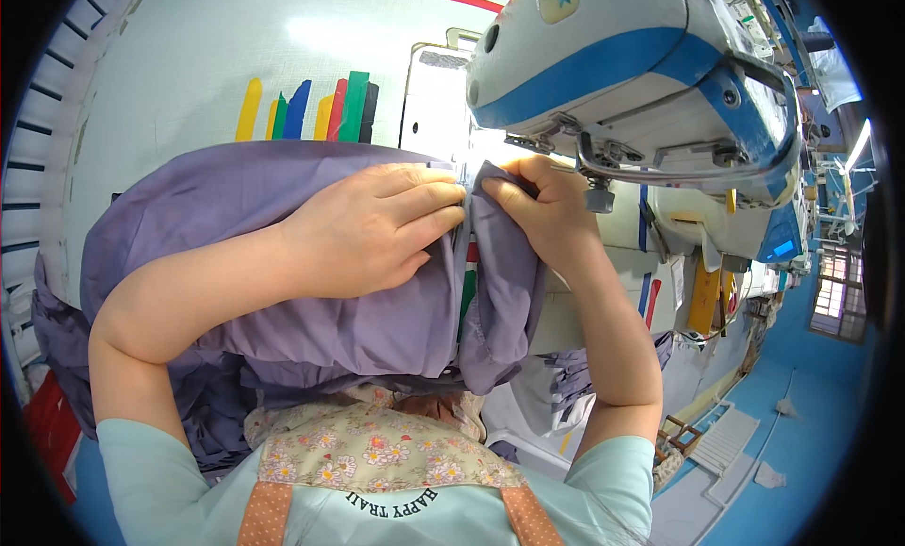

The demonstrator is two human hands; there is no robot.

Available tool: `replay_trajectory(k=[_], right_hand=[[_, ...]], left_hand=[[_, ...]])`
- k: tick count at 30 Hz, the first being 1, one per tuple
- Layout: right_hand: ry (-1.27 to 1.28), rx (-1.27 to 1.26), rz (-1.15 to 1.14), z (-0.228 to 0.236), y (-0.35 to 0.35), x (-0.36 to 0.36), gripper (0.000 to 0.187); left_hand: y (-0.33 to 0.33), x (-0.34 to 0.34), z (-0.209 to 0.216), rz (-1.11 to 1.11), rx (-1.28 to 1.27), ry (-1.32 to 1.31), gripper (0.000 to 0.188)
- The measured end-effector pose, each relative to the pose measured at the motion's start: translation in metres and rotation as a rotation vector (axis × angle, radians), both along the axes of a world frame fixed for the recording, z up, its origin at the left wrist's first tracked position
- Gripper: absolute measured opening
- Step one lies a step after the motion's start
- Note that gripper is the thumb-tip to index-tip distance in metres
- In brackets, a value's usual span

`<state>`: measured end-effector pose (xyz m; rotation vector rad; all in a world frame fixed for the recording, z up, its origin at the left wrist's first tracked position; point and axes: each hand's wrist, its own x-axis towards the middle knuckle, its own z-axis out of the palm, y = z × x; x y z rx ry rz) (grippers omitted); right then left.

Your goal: Operating an industrial sewing machine to join purple textile pieces.

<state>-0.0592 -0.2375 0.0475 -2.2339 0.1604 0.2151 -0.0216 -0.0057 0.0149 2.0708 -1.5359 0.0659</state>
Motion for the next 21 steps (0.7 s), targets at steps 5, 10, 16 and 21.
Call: replay_trajectory(k=[5,10,16,21], right_hand=[[0.001,-0.100,0.019,-0.004,0.003,0.006,0.025],[-0.013,-0.055,-0.035,-0.007,0.000,0.004,0.024],[0.046,-0.070,-0.017,-0.007,0.004,0.005,0.026],[0.031,-0.058,-0.087,-0.009,0.006,0.003,0.027]], left_hand=[[0.001,0.005,0.001,-0.046,-0.002,0.066,0.063],[0.000,0.007,0.000,-0.034,-0.002,0.087,0.066],[-0.005,0.008,0.002,-0.013,0.008,0.069,0.063],[-0.008,0.007,0.000,-0.011,0.022,0.055,0.061]])
